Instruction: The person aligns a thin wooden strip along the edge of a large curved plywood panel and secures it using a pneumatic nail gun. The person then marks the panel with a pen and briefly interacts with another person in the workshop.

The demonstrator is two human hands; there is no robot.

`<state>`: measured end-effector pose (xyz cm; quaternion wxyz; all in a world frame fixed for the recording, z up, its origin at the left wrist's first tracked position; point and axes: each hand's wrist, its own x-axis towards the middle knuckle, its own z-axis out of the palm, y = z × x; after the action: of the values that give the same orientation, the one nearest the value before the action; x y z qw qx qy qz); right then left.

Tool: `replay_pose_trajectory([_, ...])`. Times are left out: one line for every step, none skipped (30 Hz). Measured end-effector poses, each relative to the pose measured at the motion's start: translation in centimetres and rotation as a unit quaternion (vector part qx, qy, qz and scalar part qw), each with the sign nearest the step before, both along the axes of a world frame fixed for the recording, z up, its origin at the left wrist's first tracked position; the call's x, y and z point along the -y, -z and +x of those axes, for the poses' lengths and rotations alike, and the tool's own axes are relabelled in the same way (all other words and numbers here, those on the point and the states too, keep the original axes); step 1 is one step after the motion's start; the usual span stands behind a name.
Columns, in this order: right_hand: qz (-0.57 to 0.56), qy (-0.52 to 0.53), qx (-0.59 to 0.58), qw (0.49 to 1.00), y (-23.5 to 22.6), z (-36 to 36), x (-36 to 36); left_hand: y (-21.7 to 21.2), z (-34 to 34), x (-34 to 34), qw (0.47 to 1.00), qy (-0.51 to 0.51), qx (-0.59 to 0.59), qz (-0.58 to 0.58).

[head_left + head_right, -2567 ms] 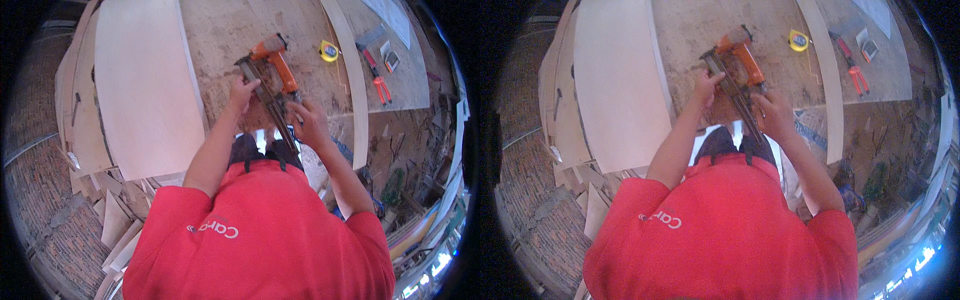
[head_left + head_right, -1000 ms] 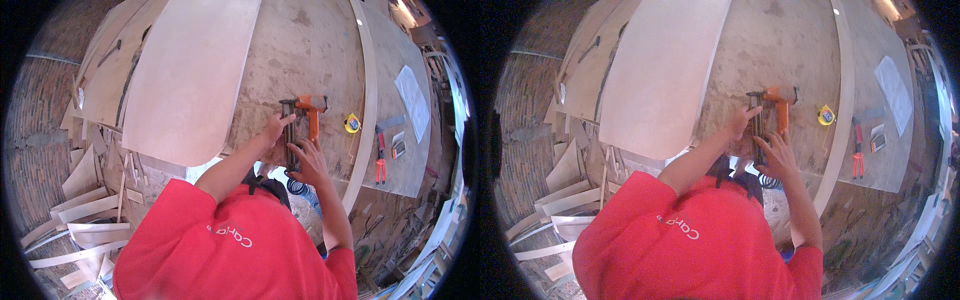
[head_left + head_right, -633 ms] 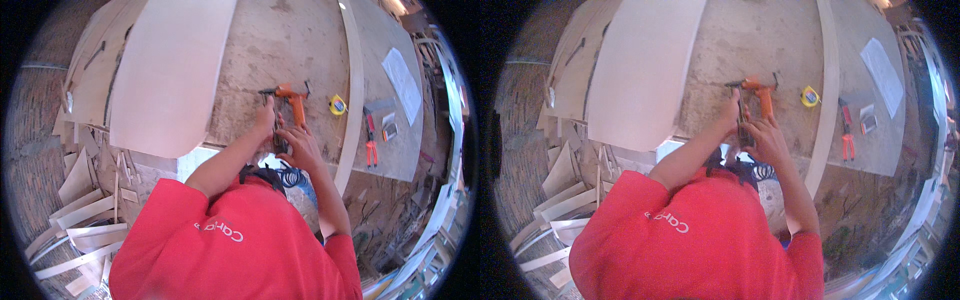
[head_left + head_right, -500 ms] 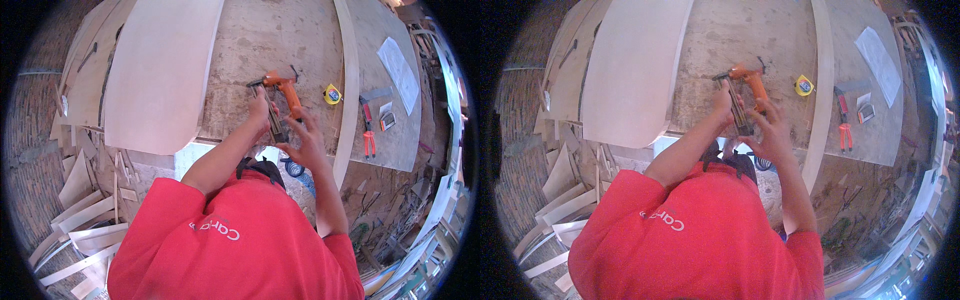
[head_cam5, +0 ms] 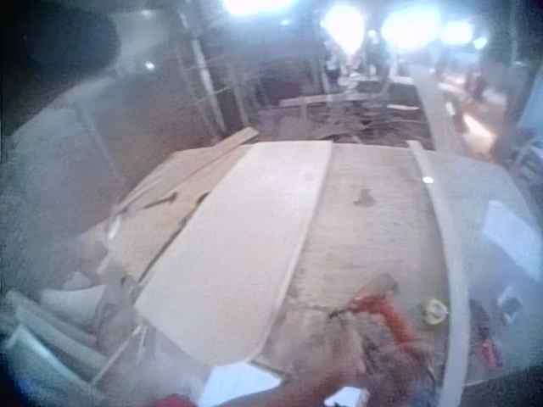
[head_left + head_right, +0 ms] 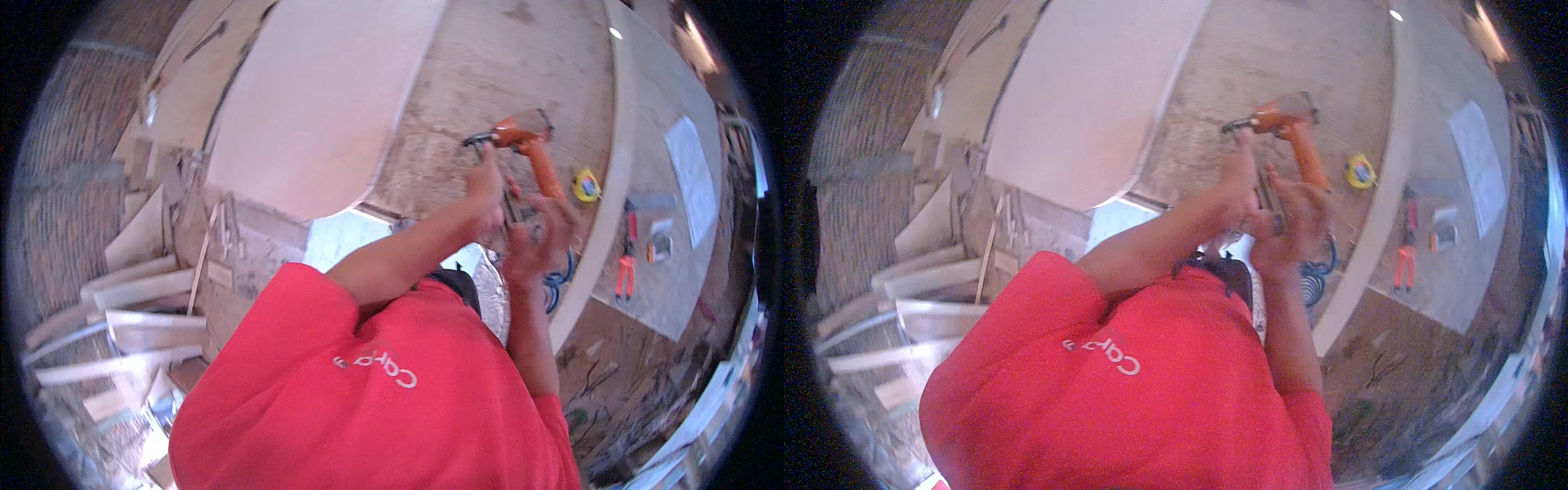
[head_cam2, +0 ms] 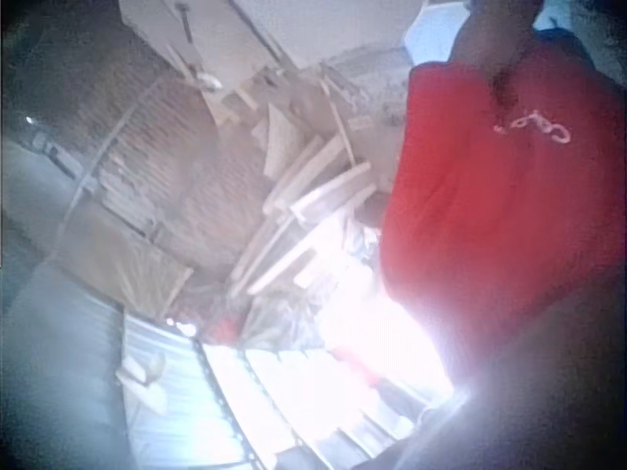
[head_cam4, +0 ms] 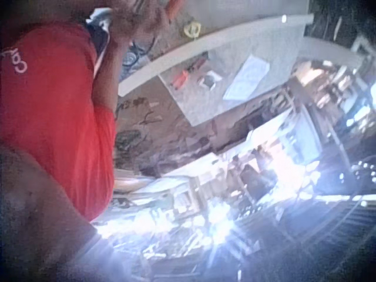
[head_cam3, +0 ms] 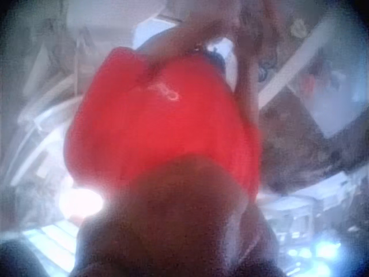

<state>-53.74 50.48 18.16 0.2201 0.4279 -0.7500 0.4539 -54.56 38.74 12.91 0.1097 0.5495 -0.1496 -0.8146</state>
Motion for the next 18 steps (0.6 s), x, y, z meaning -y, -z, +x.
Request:
replay_pose_trajectory([0.0,0.013,0.041,0.999,-0.9,-0.7,-0.6,0.7,0.4,0.4,1.0,0.006,-0.017,-0.025])
replay_pose_trajectory([0.041,0.156,0.114,0.98,-1.6,-1.0,-0.9,1.4,0.9,0.8,0.998,0.015,-0.033,-0.047])
replay_pose_trajectory([0.05,0.167,0.205,0.963,-2.7,-2.2,-1.2,1.9,2.1,1.3,0.996,0.033,-0.049,-0.066])
replay_pose_trajectory([0.061,0.182,0.291,0.937,-3.1,-3.5,-1.8,1.1,3.4,1.8,0.993,0.046,-0.067,-0.083])
replay_pose_trajectory([0.039,0.122,0.396,0.909,-1.8,-4.4,-2.8,-0.9,4.3,1.9,0.989,0.063,-0.088,-0.101])
replay_pose_trajectory([0.017,0.06,0.493,0.868,0.2,-5.2,-3.6,-2.4,5.3,2.2,0.984,0.08,-0.11,-0.119])
replay_pose_trajectory([-0.004,-0.002,0.582,0.813,0.7,-4.9,-3.2,-3.2,6.4,2.6,0.968,0.13,-0.145,-0.159])
replay_pose_trajectory([-0.012,-0.027,0.639,0.769,1.0,-3.9,-2.9,-3.8,7.8,3.1,0.946,0.181,-0.18,-0.199])
replay_pose_trajectory([-0.019,-0.047,0.691,0.721,0.2,-2.7,-2.3,-4.1,9.0,3.5,0.919,0.231,-0.216,-0.234])
replay_pose_trajectory([-0.026,-0.066,0.739,0.67,-0.1,-1.5,-1.6,-4.2,10.1,4.0,0.899,0.254,-0.242,-0.263])
replay_pose_trajectory([-0.064,-0.075,0.748,0.656,0.5,-0.4,-1.1,-4.2,11.3,4.6,0.876,0.276,-0.268,-0.291])
replay_pose_trajectory([-0.081,-0.109,0.75,0.647,0.7,0.8,-0.8,-4.5,12.3,5.2,0.849,0.299,-0.298,-0.319])
replay_pose_trajectory([-0.098,-0.142,0.752,0.637,0.8,2.2,-0.6,-5.2,13.7,5.9,0.849,0.308,-0.277,-0.328])
replay_pose_trajectory([-0.115,-0.175,0.751,0.626,0.9,3.7,-0.3,-4.9,15.6,7.2,0.793,0.36,-0.215,-0.443])
replay_pose_trajectory([-0.116,-0.137,0.742,0.645,1.1,5.3,0.0,-4.2,17.4,9.0,0.715,0.407,-0.155,-0.546])
replay_pose_trajectory([-0.116,-0.099,0.733,0.662,1.4,7.1,0.1,-3.3,19.6,10.8,0.622,0.443,-0.092,-0.639])
replay_pose_trajectory([-0.118,-0.059,0.723,0.679,1.6,8.9,0.2,-2.5,22.4,13.1,0.606,0.409,-0.107,-0.674])
replay_pose_trajectory([-0.121,-0.015,0.739,0.662,1.6,10.6,0.3,-1.4,25.4,15.9,0.586,0.374,-0.125,-0.708])
